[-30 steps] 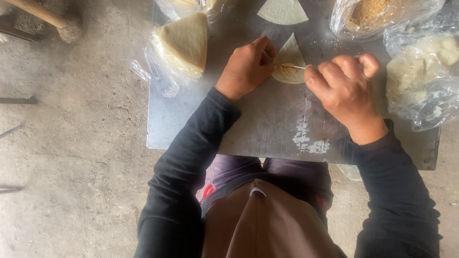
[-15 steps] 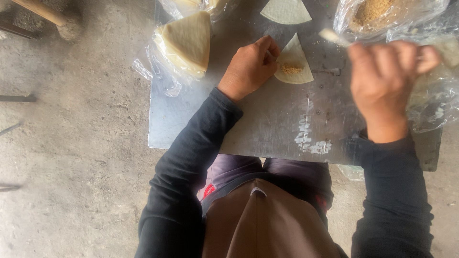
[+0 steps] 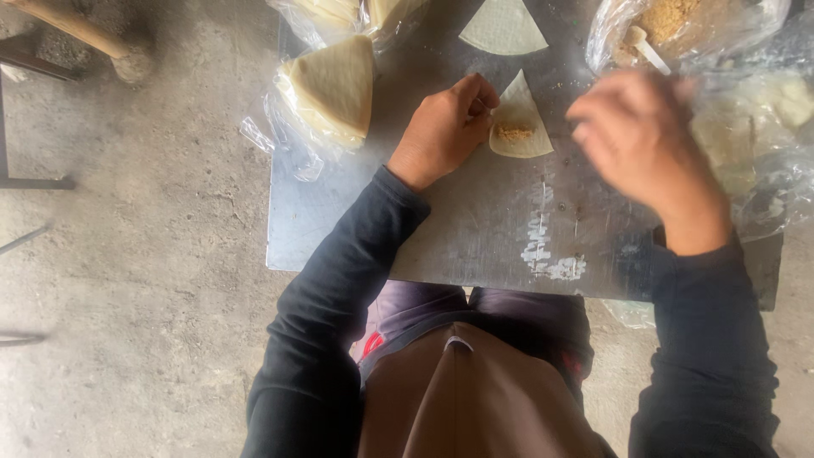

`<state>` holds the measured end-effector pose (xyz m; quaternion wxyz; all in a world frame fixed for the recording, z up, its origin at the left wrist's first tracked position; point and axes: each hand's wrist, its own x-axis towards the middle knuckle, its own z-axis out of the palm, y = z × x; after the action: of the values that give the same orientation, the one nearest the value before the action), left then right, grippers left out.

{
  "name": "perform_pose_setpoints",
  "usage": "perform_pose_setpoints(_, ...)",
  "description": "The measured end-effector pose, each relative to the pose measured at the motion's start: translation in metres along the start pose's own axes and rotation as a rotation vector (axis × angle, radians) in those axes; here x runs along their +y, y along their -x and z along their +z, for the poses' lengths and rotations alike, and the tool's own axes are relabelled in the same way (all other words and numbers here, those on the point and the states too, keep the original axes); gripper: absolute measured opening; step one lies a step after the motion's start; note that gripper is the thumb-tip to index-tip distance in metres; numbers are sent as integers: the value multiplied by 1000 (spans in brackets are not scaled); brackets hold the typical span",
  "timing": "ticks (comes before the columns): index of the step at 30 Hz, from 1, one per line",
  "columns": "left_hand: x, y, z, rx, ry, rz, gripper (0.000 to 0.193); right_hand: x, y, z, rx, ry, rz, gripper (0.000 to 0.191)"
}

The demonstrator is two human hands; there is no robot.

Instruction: The person repeatedly scoops a granular filling into triangular wrappers, folds them into sealed packets, and places them on the table. The process is repeated for multiple units using a small plastic scoop and hand folding.

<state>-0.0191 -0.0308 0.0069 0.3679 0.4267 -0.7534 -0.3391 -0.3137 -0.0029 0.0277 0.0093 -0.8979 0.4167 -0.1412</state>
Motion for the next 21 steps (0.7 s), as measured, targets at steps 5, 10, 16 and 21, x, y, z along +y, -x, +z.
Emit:
perform_pose_setpoints(5,4,2,2,-2,43,-39,17,-27,-4,-4,-24,-223,-17,19)
perform_pose_setpoints(10,10,3,3,-27,25,-60,16,-33,-13,5,27,-233,-35,6)
perform_pose_setpoints(16,11,2,4,-11,2,-28,15,-42,-8,8,82,-105,-15,5)
perform_pose_setpoints(21,10,3,5,-21,11,-55,15,-41,-12,20,149,-334,29,9)
